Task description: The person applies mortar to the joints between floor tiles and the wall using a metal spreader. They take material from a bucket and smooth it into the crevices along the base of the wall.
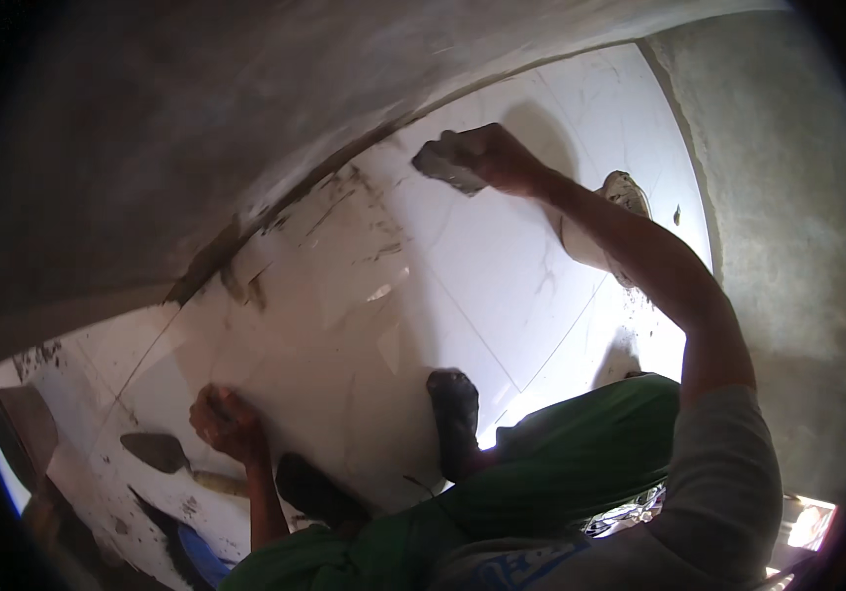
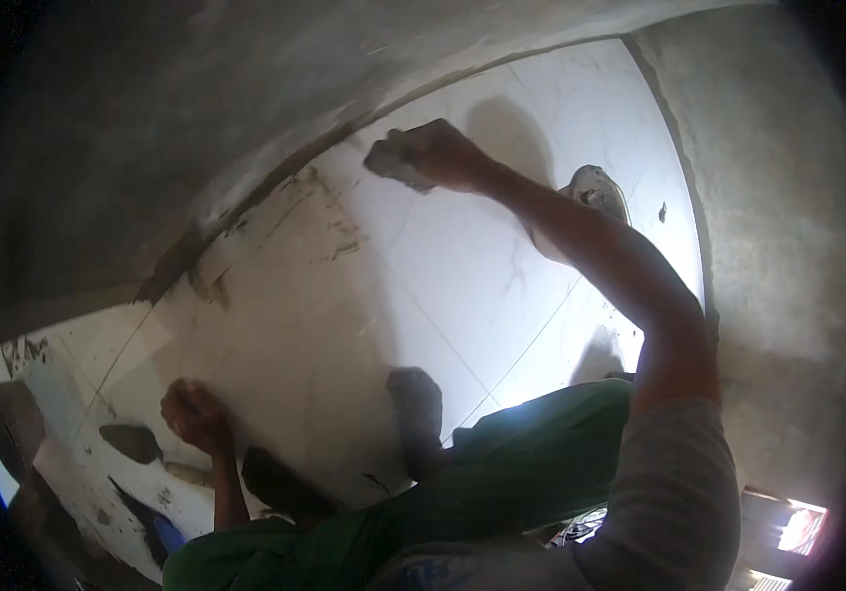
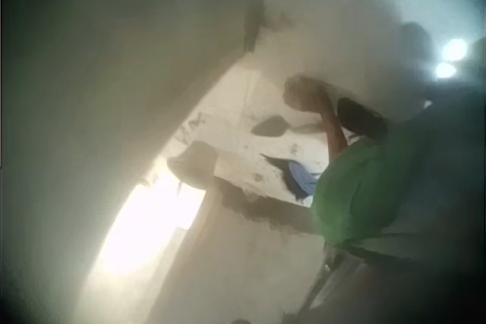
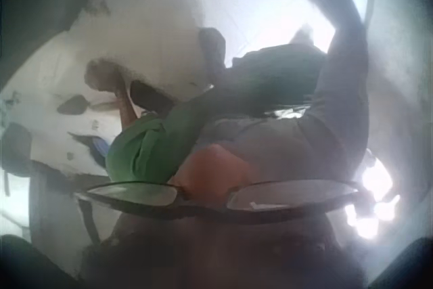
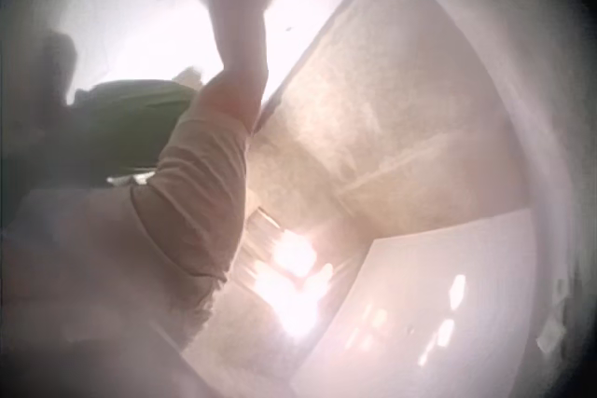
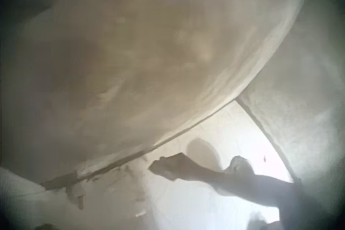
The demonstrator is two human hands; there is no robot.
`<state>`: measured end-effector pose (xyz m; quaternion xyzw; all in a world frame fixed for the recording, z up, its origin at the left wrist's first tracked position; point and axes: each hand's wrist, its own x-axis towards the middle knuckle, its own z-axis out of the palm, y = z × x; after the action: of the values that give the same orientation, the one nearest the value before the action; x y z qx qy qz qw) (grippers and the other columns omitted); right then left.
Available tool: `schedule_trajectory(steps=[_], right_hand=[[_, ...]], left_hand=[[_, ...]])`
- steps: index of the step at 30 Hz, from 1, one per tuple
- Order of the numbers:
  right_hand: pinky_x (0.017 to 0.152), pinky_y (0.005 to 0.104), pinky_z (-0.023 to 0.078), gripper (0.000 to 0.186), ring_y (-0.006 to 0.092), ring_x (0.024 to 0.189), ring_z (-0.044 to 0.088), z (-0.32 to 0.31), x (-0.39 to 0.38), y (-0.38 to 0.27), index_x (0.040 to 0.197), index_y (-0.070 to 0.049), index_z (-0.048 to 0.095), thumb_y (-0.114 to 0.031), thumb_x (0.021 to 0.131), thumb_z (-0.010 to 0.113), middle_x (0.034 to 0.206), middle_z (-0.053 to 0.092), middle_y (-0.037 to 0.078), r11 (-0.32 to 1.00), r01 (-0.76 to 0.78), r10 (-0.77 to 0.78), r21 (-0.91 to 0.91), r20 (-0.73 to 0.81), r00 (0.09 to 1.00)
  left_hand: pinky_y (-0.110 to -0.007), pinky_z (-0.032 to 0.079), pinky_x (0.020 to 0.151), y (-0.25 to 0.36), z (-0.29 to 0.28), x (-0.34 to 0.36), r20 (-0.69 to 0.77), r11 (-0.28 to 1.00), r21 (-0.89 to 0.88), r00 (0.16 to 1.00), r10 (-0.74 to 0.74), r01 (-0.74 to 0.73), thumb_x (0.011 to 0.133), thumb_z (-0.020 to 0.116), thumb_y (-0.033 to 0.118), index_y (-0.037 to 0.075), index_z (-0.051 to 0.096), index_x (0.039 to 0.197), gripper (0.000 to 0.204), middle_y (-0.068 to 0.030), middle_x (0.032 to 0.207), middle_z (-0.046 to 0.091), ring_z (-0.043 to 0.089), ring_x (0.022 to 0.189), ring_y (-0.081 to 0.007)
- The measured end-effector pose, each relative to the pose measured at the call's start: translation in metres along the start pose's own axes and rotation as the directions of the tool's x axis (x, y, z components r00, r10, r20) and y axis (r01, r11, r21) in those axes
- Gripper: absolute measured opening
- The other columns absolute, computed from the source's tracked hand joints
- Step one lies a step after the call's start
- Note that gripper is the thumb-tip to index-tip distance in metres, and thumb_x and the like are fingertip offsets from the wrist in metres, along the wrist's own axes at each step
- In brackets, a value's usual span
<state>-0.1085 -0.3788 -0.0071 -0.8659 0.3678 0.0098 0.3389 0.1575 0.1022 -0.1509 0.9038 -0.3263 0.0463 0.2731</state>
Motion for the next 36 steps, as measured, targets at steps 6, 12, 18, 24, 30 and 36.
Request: schedule_trajectory(steps=[6,12,18,24,30,36], right_hand=[[0.082,0.0409,0.059,0.027,0.025,0.093,0.072,-0.079,-0.001,0.159,0.123,-0.013,0.073,-0.024,0.106,0.055,0.11,0.077,0.009,0.93,0.055,-0.107,-0.363,-0.123,0.987],[0.092,0.0485,0.06,0.04,0.0324,0.111,0.071,-0.065,0.051,0.232,0.124,-0.027,0.076,-0.016,0.098,0.049,0.117,0.077,0.008,0.817,-0.434,0.18,-0.381,-0.545,0.819],[0.091,0.048,0.059,0.036,0.0351,0.113,0.069,-0.04,0.081,0.208,0.121,-0.017,0.076,-0.016,0.09,0.059,0.111,0.077,0.011,0.709,-0.575,0.265,-0.409,-0.602,0.754],[0.089,0.0468,0.059,0.034,0.0358,0.109,0.068,0.017,0.072,0.178,0.117,-0.018,0.076,-0.013,0.085,0.065,0.114,0.077,0.01,0.776,-0.343,-0.052,-0.529,-0.596,0.801],[0.086,0.0497,0.06,0.039,0.0353,0.098,0.073,-0.038,0.042,0.186,0.126,-0.02,0.074,-0.016,0.09,0.062,0.111,0.077,0.013,0.651,-0.576,0.239,-0.494,-0.587,0.774],[0.087,0.051,0.06,0.041,0.0349,0.104,0.074,-0.109,0.077,0.285,0.135,-0.031,0.071,-0.025,0.1,0.051,0.111,0.077,0.012,0.739,-0.474,0.186,-0.479,-0.531,0.827]], left_hand=[[-0.05,0.048,0.091,0.007,0.006,-0.003,0.039,0.995,0.095,0.999,0.031,-0.035,0.102,0.063,0.028,-0.001,0.064,0.116,0.032,-0.0199,0.104,0.064,0.062,0.1,-0.0406],[-0.052,0.047,0.092,-0.011,0.01,-0.008,0.082,0.991,0.121,0.995,0.055,-0.064,0.104,0.06,0.03,-0.003,0.061,0.121,0.038,-0.0224,0.108,0.061,0.059,0.104,-0.0426],[-0.052,0.048,0.092,-0.006,0.008,-0.009,0.124,0.989,0.146,0.992,-0.008,-0.011,0.105,0.058,0.031,-0.006,0.059,0.125,0.042,-0.0245,0.114,0.059,0.058,0.108,-0.0426],[-0.055,0.046,0.096,-0.007,0.012,-0.011,0.132,0.98,0.197,0.991,-0.014,-0.012,0.105,0.056,0.033,-0.008,0.057,0.126,0.046,-0.0256,0.117,0.059,0.057,0.111,-0.0448],[-0.056,0.044,0.1,-0.005,0.01,-0.01,0.157,0.98,0.201,0.987,-0.018,-0.014,0.106,0.055,0.036,-0.008,0.056,0.127,0.049,-0.0271,0.119,0.058,0.056,0.114,-0.0464],[-0.057,0.044,0.1,-0.014,0.007,-0.01,0.16,0.978,0.207,0.987,0.001,-0.035,0.106,0.055,0.038,-0.008,0.056,0.128,0.05,-0.0273,0.118,0.058,0.056,0.114,-0.0468]])
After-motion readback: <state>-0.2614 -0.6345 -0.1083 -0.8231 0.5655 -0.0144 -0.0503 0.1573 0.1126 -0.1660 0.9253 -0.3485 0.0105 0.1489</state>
